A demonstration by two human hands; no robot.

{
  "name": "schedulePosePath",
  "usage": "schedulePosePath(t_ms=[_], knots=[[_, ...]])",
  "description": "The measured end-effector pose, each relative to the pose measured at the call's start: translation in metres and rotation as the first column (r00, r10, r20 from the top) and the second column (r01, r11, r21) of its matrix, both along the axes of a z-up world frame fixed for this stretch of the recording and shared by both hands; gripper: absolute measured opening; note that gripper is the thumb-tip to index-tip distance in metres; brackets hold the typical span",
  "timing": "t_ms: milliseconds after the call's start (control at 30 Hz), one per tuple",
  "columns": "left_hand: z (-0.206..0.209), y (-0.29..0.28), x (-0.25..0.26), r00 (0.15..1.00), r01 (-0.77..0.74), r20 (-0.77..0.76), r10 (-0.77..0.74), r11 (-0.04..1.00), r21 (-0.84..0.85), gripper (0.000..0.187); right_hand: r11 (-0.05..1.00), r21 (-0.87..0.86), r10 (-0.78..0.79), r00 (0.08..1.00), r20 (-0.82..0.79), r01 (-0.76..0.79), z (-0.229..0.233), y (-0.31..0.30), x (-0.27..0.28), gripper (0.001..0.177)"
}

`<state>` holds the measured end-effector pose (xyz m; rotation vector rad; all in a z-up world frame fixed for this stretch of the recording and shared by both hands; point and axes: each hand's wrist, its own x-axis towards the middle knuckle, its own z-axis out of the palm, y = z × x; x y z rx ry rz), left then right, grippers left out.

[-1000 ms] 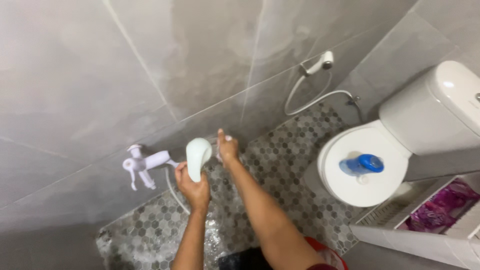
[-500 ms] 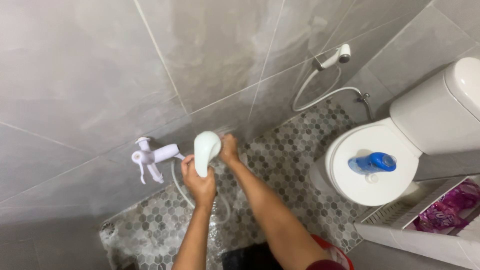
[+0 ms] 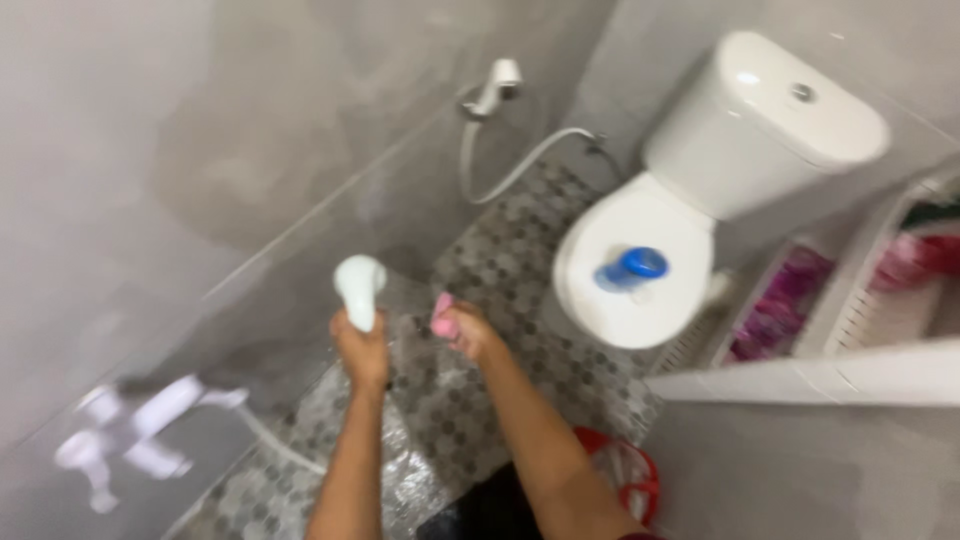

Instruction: The person cleans a bathroom wall and floor using a handheld shower head and a pink cloth. They scrub the wall tiles and grout lines, rinse the cloth, and wipe the shower head and faucet before rinsing the floor.

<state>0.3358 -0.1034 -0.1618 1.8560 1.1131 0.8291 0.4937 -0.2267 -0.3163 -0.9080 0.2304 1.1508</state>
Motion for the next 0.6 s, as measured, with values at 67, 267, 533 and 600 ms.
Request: schedulePosePath(t_ms=[67,267,533,600], knots=[[-0.010,-0.006,0.016,0.995,0.041,0.091,-0.026,0.985,-0.166,0.037,0.948,0.274,-0.135,0.983,-0.122,0.164,-0.005,-0.063,0.034,0.012],[-0.033,-0.022,0.062,0.993,0.061,0.117,-0.026,0.952,-0.301,0.047,0.760,0.498,-0.526,0.845,0.093,0.418,-0.007,-0.258,0.111,0.028],[-0.057,-0.061,0.103,0.971,0.109,0.238,-0.027,0.935,-0.337,0.044,0.455,-0.335,-0.801,0.544,0.250,0.825,-0.002,-0.374,0.187,0.019],[-0.056,-0.067,0.108,0.953,0.107,0.304,-0.015,0.952,-0.287,0.044,0.463,-0.341,-0.733,0.570,0.372,0.818,0.000,-0.343,0.176,0.017]])
